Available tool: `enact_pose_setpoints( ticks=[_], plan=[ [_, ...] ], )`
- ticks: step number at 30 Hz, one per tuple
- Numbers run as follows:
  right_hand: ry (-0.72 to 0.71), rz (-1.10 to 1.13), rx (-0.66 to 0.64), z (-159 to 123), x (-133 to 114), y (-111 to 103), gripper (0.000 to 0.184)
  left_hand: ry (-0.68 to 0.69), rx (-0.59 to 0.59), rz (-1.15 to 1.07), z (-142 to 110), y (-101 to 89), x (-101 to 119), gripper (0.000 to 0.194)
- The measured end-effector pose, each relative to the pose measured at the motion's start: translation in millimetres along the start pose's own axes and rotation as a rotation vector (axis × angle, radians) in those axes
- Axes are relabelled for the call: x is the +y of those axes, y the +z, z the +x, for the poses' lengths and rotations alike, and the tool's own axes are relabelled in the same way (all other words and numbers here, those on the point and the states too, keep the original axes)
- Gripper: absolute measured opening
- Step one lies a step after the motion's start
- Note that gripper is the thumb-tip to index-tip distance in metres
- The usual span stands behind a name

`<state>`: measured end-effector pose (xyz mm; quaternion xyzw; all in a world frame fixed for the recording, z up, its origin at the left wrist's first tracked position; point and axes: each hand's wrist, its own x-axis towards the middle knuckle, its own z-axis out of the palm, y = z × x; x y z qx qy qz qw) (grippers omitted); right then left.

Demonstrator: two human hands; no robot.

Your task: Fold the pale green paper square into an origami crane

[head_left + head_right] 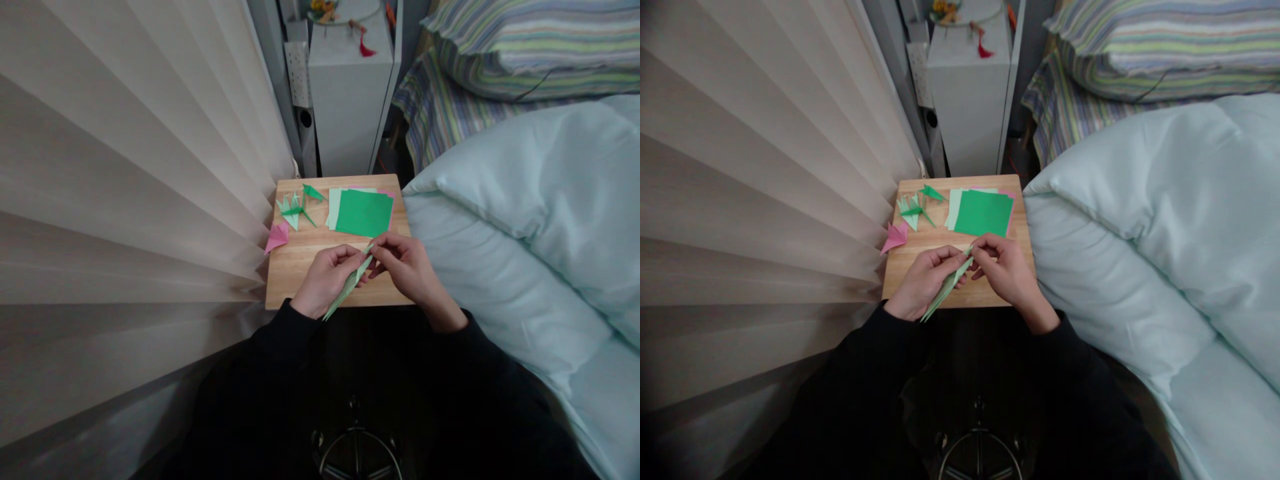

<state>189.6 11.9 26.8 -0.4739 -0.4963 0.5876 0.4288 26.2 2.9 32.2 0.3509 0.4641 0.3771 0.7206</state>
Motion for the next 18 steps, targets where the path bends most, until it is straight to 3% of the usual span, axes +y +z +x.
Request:
enact_pose_setpoints(
  ticks=[10, 18],
  plan=[
    [-0.001, -0.005, -0.059, 1.5, -1.0, -2.4, 0.028, 0.112, -0.005, 0.017, 1.6, -0.8, -4.0, 0.030],
    [-0.043, -0.056, -0.060, 1.2, 0.8, -4.4, 0.023, 0.026, -0.008, -0.051, -1.0, 0.2, 0.3, 0.022]
  ],
)
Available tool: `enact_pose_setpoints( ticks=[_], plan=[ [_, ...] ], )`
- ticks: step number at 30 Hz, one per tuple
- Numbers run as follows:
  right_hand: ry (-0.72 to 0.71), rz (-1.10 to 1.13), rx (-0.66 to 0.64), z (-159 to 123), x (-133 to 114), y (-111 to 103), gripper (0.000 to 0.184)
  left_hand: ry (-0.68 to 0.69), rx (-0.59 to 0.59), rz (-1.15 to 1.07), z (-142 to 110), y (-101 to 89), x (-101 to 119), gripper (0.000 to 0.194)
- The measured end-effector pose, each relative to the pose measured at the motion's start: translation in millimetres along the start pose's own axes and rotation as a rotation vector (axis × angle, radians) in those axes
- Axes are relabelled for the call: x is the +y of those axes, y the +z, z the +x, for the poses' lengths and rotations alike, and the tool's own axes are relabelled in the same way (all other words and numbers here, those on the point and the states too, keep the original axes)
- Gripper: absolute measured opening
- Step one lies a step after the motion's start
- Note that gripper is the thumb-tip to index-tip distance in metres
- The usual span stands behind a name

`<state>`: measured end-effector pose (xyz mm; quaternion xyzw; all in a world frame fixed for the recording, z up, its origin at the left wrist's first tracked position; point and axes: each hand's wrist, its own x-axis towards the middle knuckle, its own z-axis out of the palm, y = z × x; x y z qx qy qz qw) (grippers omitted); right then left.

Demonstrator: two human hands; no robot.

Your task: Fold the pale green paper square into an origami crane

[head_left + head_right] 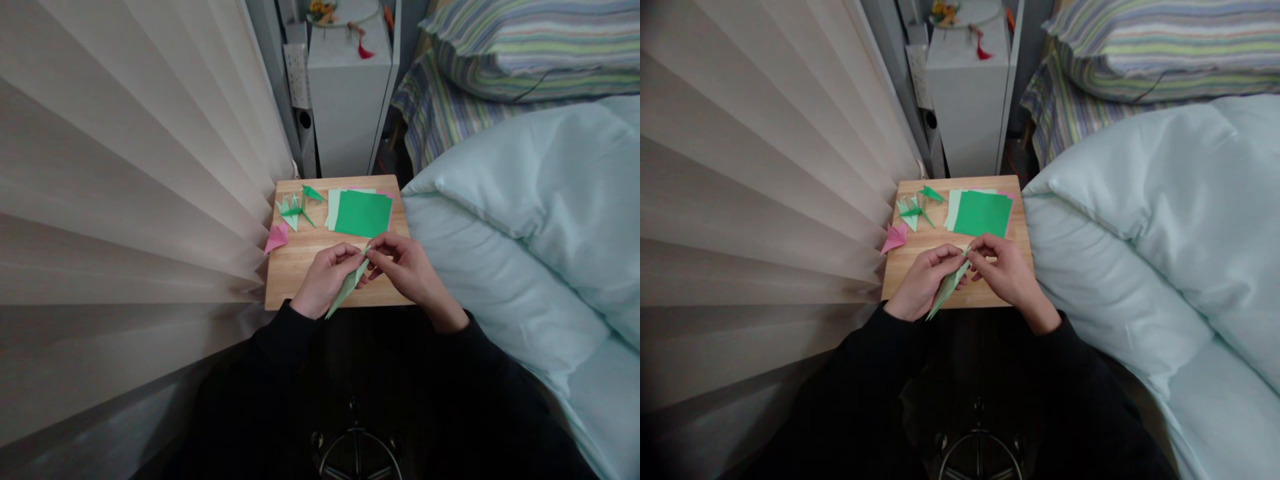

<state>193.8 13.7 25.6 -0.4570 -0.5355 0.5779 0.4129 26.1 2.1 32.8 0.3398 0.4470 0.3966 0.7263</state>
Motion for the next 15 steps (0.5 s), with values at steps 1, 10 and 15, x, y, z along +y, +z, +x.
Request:
enact_pose_setpoints(
  ticks=[1, 10, 15],
  plan=[
    [-0.002, -0.008, -0.002, -0.2, 0.5, 0.1, 0.021, -0.009, -0.003, 0.000, -0.2, 0.0, 0.5, 0.021],
    [0.037, 0.046, -0.011, -1.7, -1.1, 2.8, 0.024, 0.067, 0.031, 0.062, 2.9, 1.5, -2.0, 0.020],
    [0.044, 0.076, -0.022, -1.2, -0.5, 3.3, 0.029, 0.092, 0.022, 0.087, 1.3, 1.0, -2.3, 0.023]
  ],
)
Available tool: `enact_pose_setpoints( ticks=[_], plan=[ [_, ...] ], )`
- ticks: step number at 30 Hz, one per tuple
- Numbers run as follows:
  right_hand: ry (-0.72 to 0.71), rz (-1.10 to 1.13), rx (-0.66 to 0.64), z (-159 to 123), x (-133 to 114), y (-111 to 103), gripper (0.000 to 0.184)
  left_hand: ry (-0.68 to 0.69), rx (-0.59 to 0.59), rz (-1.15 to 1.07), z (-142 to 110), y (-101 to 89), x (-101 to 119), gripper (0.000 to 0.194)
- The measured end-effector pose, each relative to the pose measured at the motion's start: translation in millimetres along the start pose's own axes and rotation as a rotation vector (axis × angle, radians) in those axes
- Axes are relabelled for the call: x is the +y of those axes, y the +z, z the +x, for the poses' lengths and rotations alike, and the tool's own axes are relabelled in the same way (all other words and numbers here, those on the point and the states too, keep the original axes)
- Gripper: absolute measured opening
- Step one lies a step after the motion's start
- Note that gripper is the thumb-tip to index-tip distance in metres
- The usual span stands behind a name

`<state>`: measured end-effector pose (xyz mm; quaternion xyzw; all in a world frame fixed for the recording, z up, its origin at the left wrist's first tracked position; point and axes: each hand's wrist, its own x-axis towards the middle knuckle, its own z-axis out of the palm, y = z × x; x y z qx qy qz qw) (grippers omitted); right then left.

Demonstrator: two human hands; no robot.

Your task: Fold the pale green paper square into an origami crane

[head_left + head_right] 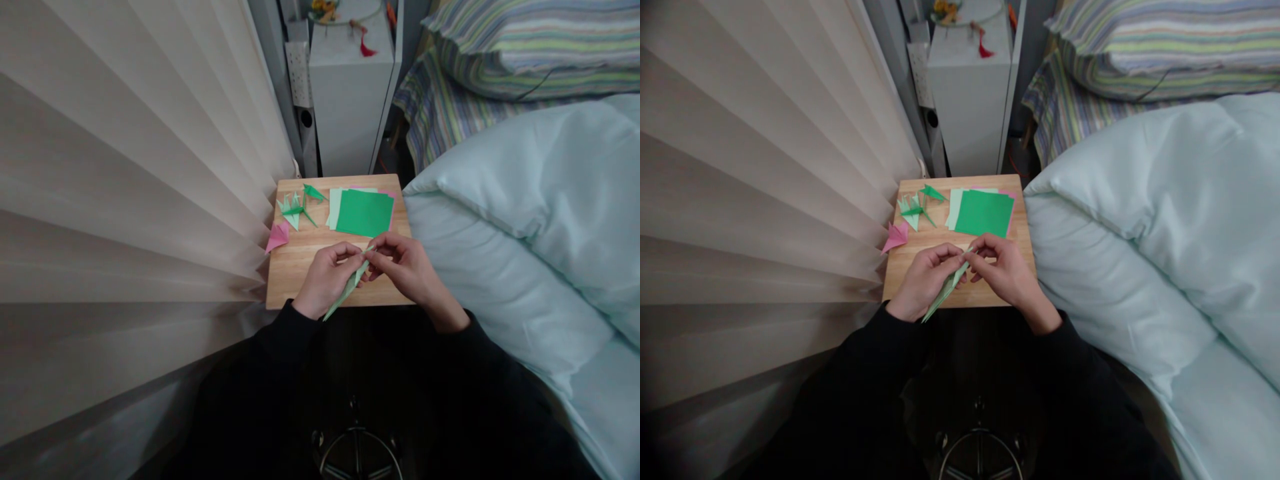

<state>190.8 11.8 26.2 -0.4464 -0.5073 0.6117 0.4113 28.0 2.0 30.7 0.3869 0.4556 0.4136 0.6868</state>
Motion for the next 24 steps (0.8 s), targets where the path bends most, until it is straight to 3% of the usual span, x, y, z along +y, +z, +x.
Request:
enact_pose_setpoints(
  ticks=[10, 17, 24],
  plan=[
    [-0.002, 0.024, 0.032, 0.6, 2.2, 1.8, 0.027, 0.009, 0.020, 0.011, 1.0, 0.2, -1.3, 0.023],
    [0.001, -0.003, 0.039, 0.4, 0.3, 2.8, 0.036, -0.004, 0.036, 0.019, 0.7, -0.8, -1.9, 0.023],
    [0.004, -0.028, 0.050, -0.5, 1.1, 2.6, 0.030, 0.022, 0.031, 0.025, 1.8, -0.9, -2.9, 0.026]
  ],
)
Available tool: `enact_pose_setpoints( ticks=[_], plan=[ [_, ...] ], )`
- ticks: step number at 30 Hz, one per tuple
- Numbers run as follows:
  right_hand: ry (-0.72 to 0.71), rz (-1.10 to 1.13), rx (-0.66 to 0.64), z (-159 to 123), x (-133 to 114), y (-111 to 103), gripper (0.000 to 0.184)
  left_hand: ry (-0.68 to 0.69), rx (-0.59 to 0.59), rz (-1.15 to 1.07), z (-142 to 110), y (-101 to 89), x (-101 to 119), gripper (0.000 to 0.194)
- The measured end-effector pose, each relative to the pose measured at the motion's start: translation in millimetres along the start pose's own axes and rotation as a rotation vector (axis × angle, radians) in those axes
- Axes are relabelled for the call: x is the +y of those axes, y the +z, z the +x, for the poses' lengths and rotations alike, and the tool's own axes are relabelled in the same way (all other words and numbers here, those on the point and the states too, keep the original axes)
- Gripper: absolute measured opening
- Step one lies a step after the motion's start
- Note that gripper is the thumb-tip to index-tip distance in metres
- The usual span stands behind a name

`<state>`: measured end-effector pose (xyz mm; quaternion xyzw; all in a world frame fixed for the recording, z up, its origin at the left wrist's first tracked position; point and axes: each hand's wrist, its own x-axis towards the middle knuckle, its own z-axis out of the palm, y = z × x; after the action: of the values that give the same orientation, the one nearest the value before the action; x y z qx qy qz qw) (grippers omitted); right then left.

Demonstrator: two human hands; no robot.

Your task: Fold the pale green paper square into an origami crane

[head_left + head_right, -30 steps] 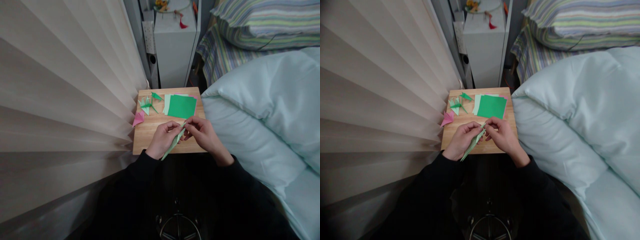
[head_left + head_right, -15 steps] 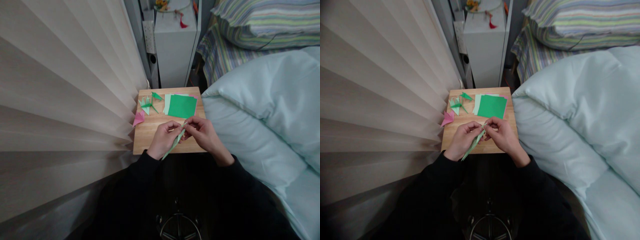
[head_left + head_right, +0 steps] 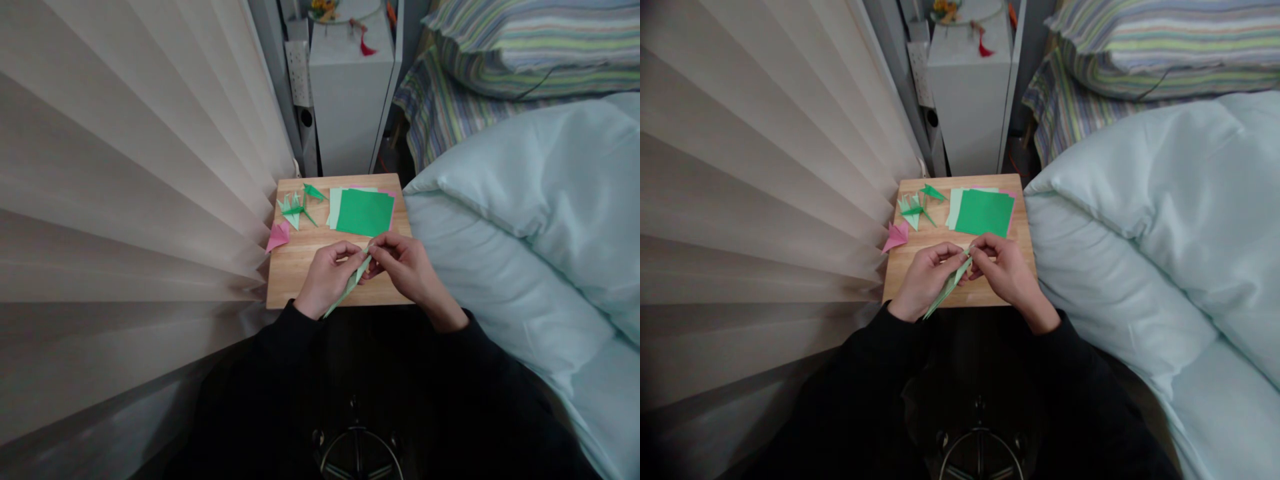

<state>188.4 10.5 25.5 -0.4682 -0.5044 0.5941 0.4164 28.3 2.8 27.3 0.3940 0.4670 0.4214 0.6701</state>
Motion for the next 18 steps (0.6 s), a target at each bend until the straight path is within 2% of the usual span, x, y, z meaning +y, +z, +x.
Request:
enact_pose_setpoints(
  ticks=[7, 10, 12, 14, 16, 18],
  plan=[
    [-0.027, -0.028, 0.132, 4.0, 0.0, -5.2, 0.032, -0.092, -0.054, -0.024, 1.3, -3.5, -2.9, 0.024],
    [-0.034, 0.024, 0.182, 4.9, 1.1, -4.7, 0.037, -0.002, 0.054, 0.020, 3.6, -7.5, -4.1, 0.020],
    [-0.013, 0.043, 0.151, 4.5, 3.3, -2.2, 0.040, 0.064, 0.158, -0.004, 5.5, -9.3, -4.4, 0.019],
    [0.000, 0.004, 0.061, 3.6, 6.4, 1.3, 0.039, 0.091, 0.207, -0.075, 6.7, -9.5, -4.4, 0.018],
    [-0.026, -0.067, -0.010, 2.6, 9.5, 4.5, 0.034, 0.082, 0.201, -0.142, 6.5, -8.3, -4.2, 0.019],
    [-0.059, -0.114, -0.021, 2.2, 11.5, 5.9, 0.028, 0.047, 0.168, -0.161, 5.5, -6.9, -3.7, 0.021]
  ],
)
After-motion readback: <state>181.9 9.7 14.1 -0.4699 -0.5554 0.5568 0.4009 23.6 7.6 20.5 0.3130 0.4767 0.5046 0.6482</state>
